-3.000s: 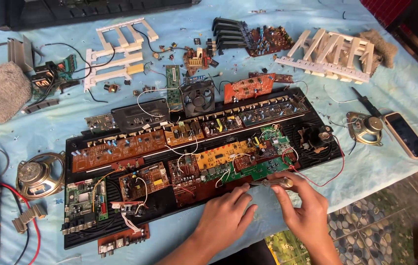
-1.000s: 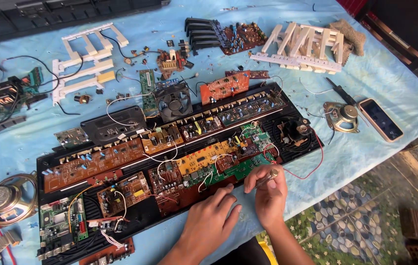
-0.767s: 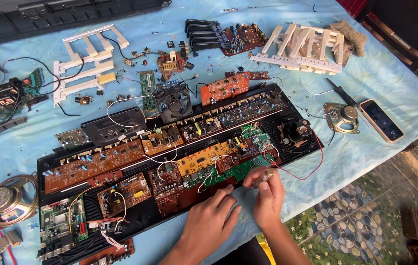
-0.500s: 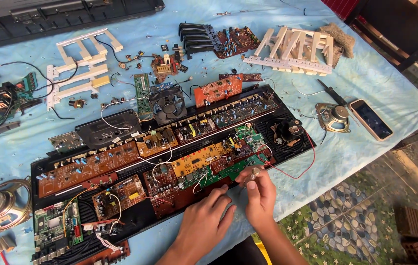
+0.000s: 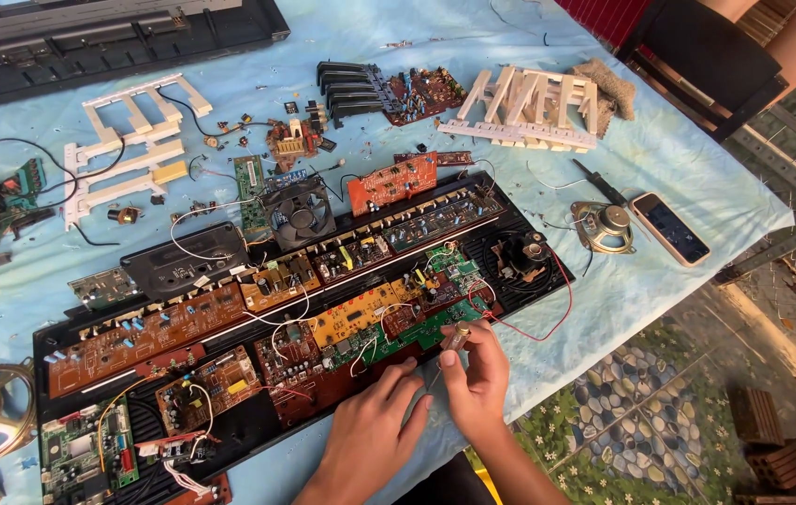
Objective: Repairing a disassembled electronic keyboard by probing and adjusting components on the circuit board with a tool
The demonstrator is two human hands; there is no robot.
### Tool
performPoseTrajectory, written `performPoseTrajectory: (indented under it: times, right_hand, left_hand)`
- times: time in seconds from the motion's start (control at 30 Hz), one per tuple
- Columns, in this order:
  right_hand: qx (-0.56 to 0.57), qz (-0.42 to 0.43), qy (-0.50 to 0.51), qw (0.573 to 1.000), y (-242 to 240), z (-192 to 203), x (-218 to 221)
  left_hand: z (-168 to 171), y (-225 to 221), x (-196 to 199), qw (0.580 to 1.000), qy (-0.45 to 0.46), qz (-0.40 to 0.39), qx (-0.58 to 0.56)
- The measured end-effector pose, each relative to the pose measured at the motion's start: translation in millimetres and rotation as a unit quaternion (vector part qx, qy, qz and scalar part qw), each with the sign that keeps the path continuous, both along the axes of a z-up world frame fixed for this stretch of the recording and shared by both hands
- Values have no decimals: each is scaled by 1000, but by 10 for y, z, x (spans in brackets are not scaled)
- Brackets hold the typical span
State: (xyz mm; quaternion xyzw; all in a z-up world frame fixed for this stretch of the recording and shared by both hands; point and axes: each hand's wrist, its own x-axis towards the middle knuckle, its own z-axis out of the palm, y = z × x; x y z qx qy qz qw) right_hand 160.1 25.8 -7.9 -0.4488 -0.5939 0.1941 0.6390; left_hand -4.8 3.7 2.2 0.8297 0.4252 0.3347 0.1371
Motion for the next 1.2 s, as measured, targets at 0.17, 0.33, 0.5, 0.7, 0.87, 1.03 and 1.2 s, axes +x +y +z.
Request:
performPoseTrajectory:
  times: [0.17,0.33,0.5,0.7,0.87,1.03,1.2]
  right_hand:
    - [-5,13,19,1000,-13,-28,-1]
    - [-4,18,32,999,-15,-44,5]
    - [-5,4,43,999,0,-86,28]
    - [-9,1,96,995,-8,-104,16]
    - [19,4,108,994,28,103,61]
    - [55,-9,68,996,61,267,217]
    - [27,1,78,997,35,227,243]
  left_hand:
    - [-7,-3,-9,1000,-8,-6,6]
    - [13,-5,-15,1000,-8,-15,7]
    - [-6,-4,-9,1000,-1,-13,-3]
    - [35,-26,-20,1000,12,-14,-14]
    - [29,-22,-29,1000,11,-21,-19]
    - [26,-12,-22,999,8,-23,-24]
    - [14,-15,-12,1000,-3,-22,-5]
